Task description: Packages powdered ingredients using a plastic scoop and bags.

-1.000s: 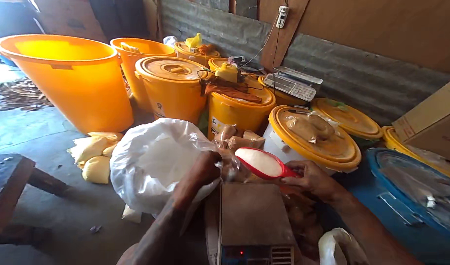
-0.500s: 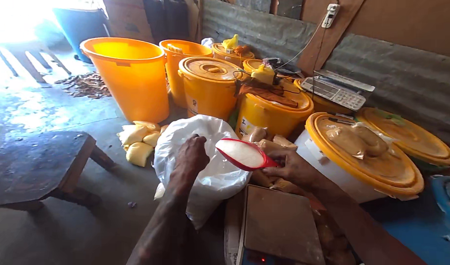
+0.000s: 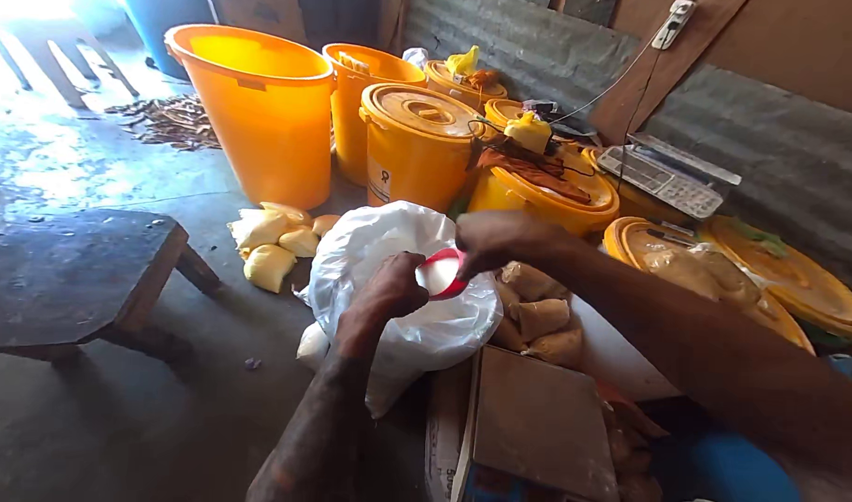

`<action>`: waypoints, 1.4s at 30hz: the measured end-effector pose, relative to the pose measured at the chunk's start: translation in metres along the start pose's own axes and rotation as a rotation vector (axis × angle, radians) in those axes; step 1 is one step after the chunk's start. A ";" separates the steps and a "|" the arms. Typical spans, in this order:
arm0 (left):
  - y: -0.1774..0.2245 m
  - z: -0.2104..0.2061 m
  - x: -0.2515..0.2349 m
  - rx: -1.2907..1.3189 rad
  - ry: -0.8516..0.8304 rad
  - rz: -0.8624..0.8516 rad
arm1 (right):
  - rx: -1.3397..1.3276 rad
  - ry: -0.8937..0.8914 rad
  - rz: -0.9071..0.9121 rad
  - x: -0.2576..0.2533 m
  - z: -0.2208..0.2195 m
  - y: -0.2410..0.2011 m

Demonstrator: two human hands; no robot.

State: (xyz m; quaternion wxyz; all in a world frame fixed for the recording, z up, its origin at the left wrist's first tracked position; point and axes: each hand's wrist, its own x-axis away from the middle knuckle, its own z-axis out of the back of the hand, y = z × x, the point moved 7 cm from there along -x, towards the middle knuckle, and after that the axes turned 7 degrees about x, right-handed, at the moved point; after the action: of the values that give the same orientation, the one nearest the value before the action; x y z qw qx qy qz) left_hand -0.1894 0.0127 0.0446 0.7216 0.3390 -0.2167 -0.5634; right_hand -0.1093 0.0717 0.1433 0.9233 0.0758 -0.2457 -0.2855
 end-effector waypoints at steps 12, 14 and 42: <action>-0.023 0.027 0.033 0.291 0.292 0.176 | 0.538 0.203 0.023 0.028 0.068 -0.109; -0.028 0.039 0.041 0.238 0.350 0.268 | 0.525 0.255 -0.039 0.033 0.075 -0.099; -0.043 0.072 0.041 0.263 0.506 0.422 | -0.212 -0.071 0.522 -0.172 -0.177 -0.093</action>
State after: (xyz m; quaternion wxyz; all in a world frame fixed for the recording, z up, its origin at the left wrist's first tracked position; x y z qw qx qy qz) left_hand -0.2568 -0.0505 0.0587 0.8031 0.5056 -0.1671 -0.2673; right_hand -0.1905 0.0916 -0.1071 0.9591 -0.0970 -0.2577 -0.0648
